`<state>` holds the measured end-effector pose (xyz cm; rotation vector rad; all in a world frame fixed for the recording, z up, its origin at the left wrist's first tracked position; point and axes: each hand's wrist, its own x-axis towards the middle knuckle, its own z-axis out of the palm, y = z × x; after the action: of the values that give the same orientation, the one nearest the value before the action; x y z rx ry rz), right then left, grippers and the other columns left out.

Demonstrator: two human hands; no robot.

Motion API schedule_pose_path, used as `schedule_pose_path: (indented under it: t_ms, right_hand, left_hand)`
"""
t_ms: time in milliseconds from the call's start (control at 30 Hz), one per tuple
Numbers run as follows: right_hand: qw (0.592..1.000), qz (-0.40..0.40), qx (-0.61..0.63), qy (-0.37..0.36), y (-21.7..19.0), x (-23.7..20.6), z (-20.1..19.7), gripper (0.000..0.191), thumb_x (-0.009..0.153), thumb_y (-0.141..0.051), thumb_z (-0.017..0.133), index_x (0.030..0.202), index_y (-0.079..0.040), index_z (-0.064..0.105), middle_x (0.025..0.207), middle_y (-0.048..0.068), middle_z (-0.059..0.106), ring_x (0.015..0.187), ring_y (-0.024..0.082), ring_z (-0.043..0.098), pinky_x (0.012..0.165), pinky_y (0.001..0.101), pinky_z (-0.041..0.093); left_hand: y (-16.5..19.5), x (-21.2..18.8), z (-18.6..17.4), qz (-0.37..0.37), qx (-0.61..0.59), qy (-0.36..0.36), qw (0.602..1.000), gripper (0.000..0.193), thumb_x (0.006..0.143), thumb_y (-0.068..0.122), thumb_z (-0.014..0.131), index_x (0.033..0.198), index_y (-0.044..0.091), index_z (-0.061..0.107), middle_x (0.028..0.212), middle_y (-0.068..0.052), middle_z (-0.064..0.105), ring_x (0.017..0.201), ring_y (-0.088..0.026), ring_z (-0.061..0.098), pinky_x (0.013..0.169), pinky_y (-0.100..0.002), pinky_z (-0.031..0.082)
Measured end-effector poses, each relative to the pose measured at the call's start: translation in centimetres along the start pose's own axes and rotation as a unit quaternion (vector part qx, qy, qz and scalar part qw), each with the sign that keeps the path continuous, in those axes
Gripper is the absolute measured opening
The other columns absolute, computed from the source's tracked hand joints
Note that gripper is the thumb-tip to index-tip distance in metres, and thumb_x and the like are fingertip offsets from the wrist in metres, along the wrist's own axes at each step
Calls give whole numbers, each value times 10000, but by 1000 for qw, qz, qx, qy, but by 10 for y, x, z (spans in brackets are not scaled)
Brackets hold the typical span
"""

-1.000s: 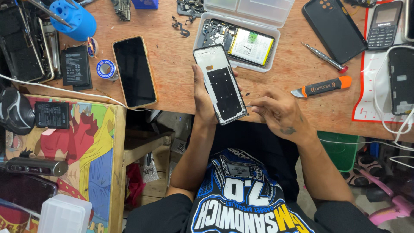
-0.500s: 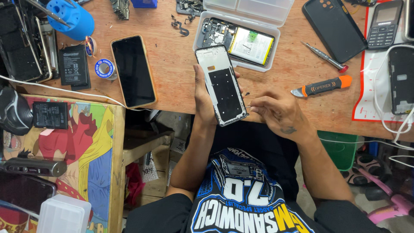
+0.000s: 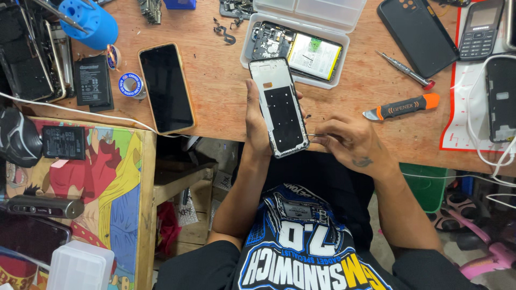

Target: The person uses a metal spudger to scrape adhesive residue from the inside of a smartphone frame. They work along the edges and corners of the frame, removing old adhesive to prepare the surface for reassembly.

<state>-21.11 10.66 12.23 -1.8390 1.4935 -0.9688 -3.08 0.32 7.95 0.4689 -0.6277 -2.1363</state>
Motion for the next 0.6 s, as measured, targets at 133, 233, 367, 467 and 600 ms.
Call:
schedule_pose_path:
  t_ms: [133, 233, 367, 467, 600]
  right_hand:
    - [998, -8, -57, 16, 2, 0, 2, 97, 881, -21, 777, 970, -12, 739, 802, 103, 668, 600, 163, 624, 525, 300, 472]
    - [998, -9, -59, 19, 3, -2, 5, 131, 910, -24, 739, 1040, -13, 746, 780, 91, 667, 622, 167, 618, 559, 306, 490]
    - [998, 54, 17, 10, 0, -2, 6, 141, 979, -42, 691, 1112, -12, 723, 822, 58, 718, 668, 98, 687, 582, 249, 559]
    - [999, 41, -8, 2, -4, -3, 0, 218, 852, -112, 791, 1025, -5, 711, 773, 75, 691, 643, 125, 659, 540, 259, 524]
    - [1000, 7, 0, 11, -7, -1, -2, 169, 874, -51, 743, 1034, -14, 702, 849, 79, 705, 713, 128, 685, 571, 228, 538]
  left_hand:
    - [0, 1, -1, 1, 12, 2, 1000, 853, 1076, 707, 246, 1151, -59, 612, 879, -200, 673, 698, -228, 708, 536, -321, 596]
    - [0, 2, 2, -5, -3, 38, 999, 816, 1039, 691, 257, 1147, -41, 600, 931, -176, 670, 720, -229, 715, 534, -338, 608]
    - [2, 3, 3, -14, -20, 38, 999, 804, 1039, 687, 263, 1150, -35, 599, 937, -166, 673, 726, -225, 714, 544, -334, 606]
    - [2, 1, 3, -9, -16, 28, 999, 816, 1055, 691, 267, 1148, -45, 606, 911, -168, 674, 726, -225, 713, 550, -328, 602]
    - [2, 0, 4, 2, -2, 24, 1000, 817, 1054, 693, 257, 1134, -38, 614, 873, -159, 677, 705, -220, 710, 540, -329, 601]
